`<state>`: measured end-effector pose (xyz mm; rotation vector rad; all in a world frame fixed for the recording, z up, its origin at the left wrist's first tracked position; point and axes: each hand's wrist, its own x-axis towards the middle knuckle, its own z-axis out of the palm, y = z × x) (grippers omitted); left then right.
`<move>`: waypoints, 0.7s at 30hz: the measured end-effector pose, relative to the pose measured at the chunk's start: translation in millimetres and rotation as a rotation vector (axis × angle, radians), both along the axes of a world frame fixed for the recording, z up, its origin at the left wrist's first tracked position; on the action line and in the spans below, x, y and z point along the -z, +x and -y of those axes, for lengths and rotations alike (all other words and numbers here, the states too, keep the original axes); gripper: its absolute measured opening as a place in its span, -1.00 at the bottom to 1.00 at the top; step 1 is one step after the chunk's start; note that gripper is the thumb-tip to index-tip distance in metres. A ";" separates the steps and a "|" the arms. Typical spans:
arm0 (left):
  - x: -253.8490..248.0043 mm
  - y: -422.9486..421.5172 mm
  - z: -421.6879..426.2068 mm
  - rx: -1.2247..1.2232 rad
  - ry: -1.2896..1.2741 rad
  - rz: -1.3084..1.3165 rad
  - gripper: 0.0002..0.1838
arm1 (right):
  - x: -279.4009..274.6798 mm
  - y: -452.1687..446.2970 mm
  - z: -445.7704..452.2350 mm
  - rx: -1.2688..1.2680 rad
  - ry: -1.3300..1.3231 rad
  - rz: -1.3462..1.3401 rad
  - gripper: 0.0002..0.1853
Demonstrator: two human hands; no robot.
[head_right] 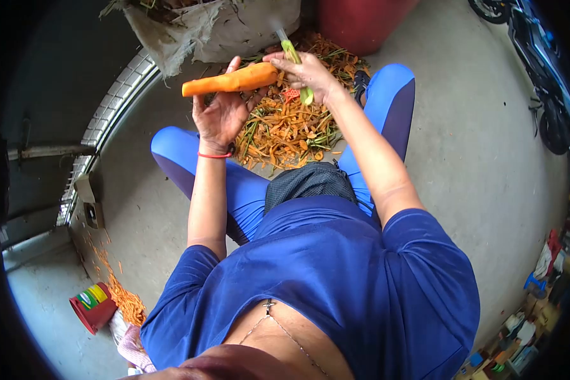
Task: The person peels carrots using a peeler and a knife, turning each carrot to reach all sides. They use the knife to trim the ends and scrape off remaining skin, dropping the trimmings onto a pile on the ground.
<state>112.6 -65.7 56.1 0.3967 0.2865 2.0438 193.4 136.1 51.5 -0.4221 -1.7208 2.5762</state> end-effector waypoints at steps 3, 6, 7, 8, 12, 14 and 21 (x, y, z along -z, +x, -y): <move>-11.3 1.9 7.9 0.157 -0.156 -0.049 -0.11 | -26.5 -5.1 -9.5 -0.024 0.228 -0.058 -0.64; -10.2 25.0 2.8 0.227 -0.335 0.009 -0.30 | -8.9 -18.9 -2.5 -0.042 0.213 -0.049 -0.62; 0.6 25.3 -6.6 0.254 -0.357 -0.046 -0.30 | -2.0 -21.8 5.1 0.030 0.306 0.001 -0.61; 15.7 21.4 -11.1 0.175 -0.437 -0.222 -0.32 | -11.7 -18.0 10.9 0.129 0.345 0.010 -0.59; 50.5 1.8 -24.5 -0.215 -0.862 -0.740 -0.46 | 11.4 -22.9 -18.2 0.327 0.444 -0.013 -0.47; 41.0 4.2 -21.4 -0.448 -1.044 -1.131 -0.48 | 6.0 -4.2 -12.2 0.238 0.725 0.025 -0.46; 49.9 0.9 -19.0 -0.629 -1.155 -1.500 -0.47 | 12.5 32.6 4.8 -0.118 1.201 -0.005 -0.56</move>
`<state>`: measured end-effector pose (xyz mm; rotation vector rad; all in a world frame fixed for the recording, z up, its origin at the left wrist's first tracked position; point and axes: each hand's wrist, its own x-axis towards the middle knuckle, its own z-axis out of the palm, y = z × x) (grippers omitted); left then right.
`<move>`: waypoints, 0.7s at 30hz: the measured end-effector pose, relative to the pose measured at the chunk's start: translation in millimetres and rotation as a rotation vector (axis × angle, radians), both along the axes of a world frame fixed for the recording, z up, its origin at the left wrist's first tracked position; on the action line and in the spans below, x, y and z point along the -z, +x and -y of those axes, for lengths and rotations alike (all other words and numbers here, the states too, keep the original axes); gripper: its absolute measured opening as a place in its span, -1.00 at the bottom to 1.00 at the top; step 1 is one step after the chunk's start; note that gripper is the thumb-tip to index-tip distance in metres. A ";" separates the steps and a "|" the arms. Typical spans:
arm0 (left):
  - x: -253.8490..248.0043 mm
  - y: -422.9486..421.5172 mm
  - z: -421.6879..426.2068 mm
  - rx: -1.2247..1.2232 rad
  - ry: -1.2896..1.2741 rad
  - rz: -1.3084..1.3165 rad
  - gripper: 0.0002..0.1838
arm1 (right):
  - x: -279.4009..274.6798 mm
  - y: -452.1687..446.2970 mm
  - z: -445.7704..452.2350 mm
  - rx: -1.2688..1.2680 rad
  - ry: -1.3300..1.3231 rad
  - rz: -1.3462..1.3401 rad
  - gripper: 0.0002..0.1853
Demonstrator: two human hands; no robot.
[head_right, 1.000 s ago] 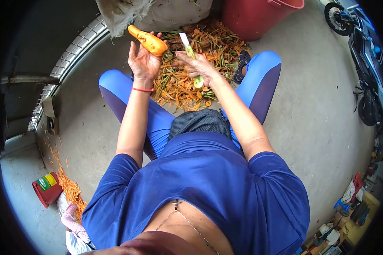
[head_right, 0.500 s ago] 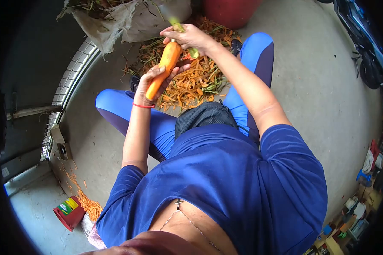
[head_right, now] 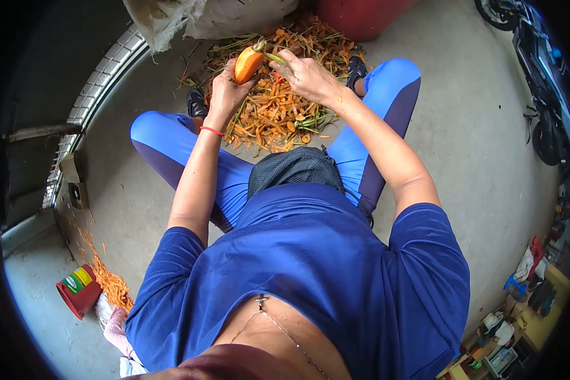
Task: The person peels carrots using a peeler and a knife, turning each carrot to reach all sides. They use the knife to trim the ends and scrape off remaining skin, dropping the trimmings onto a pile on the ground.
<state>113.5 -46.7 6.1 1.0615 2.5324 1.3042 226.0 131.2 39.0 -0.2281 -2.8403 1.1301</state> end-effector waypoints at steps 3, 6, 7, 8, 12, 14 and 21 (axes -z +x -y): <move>-2.6 -0.1 0.8 -0.020 0.003 0.067 -0.45 | -1.2 -0.2 0.1 -0.013 0.039 -0.018 -0.60; -5.3 0.8 2.4 -0.008 0.035 0.031 -0.52 | 10.6 -4.0 -2.2 -0.039 0.108 -0.087 -0.64; -4.2 0.0 2.9 -0.010 0.027 0.036 -0.52 | 11.6 -4.5 -1.7 -0.045 0.110 -0.071 -0.64; -2.1 -0.5 2.7 -0.010 0.019 0.041 -0.52 | 12.9 -4.7 -1.6 -0.050 0.112 -0.054 -0.64; -6.6 1.0 0.5 -0.010 -0.035 0.085 -0.53 | 11.9 -4.7 -4.9 -0.062 0.128 -0.016 -0.65; -2.6 -2.0 -0.7 0.002 -0.036 0.089 -0.54 | 14.2 -5.8 -2.6 -0.046 0.167 -0.077 -0.68; -0.8 -1.5 -5.6 -0.021 -0.071 0.145 -0.57 | 18.7 -7.4 -3.6 -0.028 0.257 -0.099 -0.63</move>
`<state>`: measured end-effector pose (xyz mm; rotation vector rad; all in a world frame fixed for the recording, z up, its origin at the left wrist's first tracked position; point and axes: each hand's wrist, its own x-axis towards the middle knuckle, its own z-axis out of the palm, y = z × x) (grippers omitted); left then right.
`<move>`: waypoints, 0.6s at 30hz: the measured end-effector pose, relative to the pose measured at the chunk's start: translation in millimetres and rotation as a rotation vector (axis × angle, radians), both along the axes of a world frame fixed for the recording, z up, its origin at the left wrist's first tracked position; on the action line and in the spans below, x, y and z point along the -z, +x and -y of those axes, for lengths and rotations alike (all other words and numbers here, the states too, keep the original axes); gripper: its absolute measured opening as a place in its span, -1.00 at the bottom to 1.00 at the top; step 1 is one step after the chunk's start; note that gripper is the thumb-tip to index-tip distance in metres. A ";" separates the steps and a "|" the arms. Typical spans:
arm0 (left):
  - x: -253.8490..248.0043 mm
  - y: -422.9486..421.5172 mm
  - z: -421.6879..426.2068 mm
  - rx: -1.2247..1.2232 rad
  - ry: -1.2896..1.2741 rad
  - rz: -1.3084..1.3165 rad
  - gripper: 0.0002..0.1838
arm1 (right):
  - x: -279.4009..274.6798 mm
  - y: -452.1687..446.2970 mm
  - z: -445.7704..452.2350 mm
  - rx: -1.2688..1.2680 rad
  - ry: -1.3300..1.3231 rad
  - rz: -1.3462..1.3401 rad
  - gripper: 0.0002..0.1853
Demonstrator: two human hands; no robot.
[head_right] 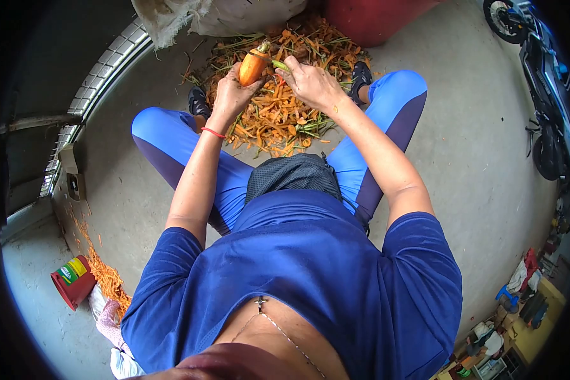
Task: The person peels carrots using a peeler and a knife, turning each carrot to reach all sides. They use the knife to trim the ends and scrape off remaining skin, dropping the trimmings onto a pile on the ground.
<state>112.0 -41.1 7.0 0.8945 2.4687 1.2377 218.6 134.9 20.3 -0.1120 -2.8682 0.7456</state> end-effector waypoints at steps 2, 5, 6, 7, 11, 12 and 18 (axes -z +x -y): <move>2.2 0.7 -0.1 0.004 0.029 0.006 -0.56 | 0.3 -0.1 -0.9 0.009 -0.008 0.019 -0.63; 1.8 1.0 0.4 0.001 0.020 0.007 -0.56 | 2.9 -0.6 -1.7 0.009 -0.024 0.064 -0.65; 1.6 1.1 -0.2 0.001 0.009 0.007 -0.55 | 3.8 -0.4 -2.7 0.009 -0.028 0.081 -0.66; 2.1 1.1 0.1 0.007 0.011 -0.003 -0.56 | 3.7 -0.4 -3.1 0.004 -0.042 0.087 -0.65; -1.6 -2.7 2.7 0.047 -0.042 0.009 -0.56 | 17.2 -1.5 -6.9 -0.032 -0.109 0.019 -0.66; -3.6 -2.8 2.3 0.062 -0.070 0.026 -0.55 | 27.5 -2.1 -9.4 -0.043 -0.128 -0.020 -0.66; -11.5 21.3 -11.1 0.245 0.389 0.595 -0.53 | 82.9 -18.1 -27.1 -0.064 -0.151 0.363 -0.50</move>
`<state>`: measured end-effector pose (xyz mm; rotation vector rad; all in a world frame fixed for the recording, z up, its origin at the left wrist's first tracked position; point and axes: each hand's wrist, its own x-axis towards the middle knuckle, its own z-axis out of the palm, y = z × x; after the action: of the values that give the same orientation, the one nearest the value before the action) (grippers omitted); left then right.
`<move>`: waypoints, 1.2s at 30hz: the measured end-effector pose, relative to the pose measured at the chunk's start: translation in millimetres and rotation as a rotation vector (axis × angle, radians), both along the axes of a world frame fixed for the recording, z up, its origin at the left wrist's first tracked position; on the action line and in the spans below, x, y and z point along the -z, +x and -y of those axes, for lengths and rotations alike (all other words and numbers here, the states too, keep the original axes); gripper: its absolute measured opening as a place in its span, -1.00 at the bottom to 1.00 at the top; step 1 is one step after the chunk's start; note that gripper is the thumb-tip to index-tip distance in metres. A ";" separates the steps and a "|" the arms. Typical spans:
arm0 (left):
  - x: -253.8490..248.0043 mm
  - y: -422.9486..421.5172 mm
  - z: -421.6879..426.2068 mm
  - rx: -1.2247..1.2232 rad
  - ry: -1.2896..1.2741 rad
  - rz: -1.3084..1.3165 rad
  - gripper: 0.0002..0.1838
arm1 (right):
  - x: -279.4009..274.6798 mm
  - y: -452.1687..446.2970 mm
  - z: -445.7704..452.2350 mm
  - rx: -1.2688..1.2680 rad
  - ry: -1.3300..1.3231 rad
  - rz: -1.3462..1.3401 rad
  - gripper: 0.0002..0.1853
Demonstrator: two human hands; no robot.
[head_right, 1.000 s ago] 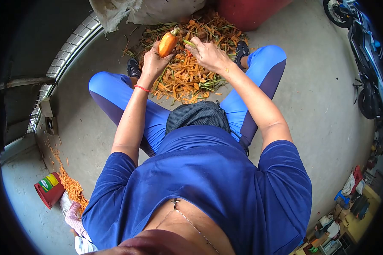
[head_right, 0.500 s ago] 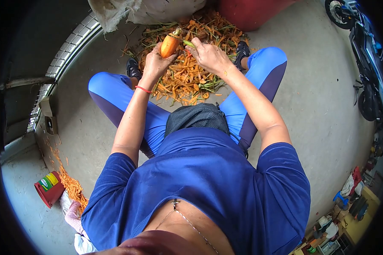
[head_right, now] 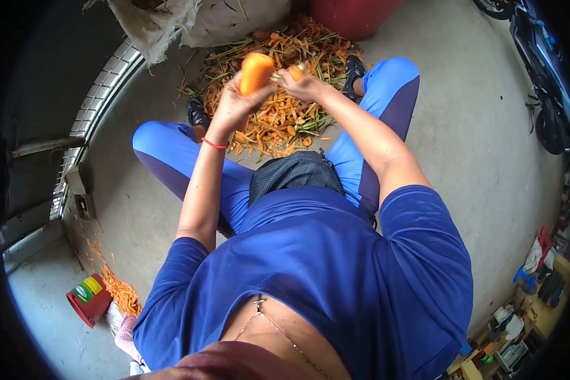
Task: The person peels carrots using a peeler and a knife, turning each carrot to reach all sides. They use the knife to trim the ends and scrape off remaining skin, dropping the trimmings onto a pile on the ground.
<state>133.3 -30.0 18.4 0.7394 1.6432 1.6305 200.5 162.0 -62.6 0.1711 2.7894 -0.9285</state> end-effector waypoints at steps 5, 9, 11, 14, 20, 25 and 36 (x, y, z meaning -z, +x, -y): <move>14.6 -44.2 22.9 -0.143 0.304 0.629 -0.50 | -4.2 -14.4 13.7 0.197 -0.233 -0.440 -0.44; 3.9 -36.4 16.4 -0.265 0.401 0.505 -0.50 | -73.0 1.2 27.2 0.580 -0.914 -0.066 -0.46; 10.0 -34.6 13.8 -0.236 0.399 0.456 -0.47 | -91.2 -0.8 38.5 0.597 -1.048 -0.228 -0.48; 14.6 -32.9 12.8 -0.210 0.440 0.528 -0.49 | -81.4 -5.6 38.2 0.434 -0.772 -0.312 -0.43; 15.8 -40.9 14.3 -0.316 0.626 0.603 -0.42 | -79.2 14.1 51.7 0.347 -0.630 -0.132 -0.41; 10.4 -42.1 20.2 -0.197 0.861 0.863 -0.18 | -79.4 15.1 39.2 0.301 -0.611 -0.187 -0.55; -2.6 -21.8 18.5 0.151 0.300 0.825 -0.49 | -150.8 -29.0 -38.1 0.115 -0.248 -0.351 -0.54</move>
<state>111.5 -48.5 21.0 0.2421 0.7530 1.7547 171.5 200.1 88.2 0.1436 2.9608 -1.4491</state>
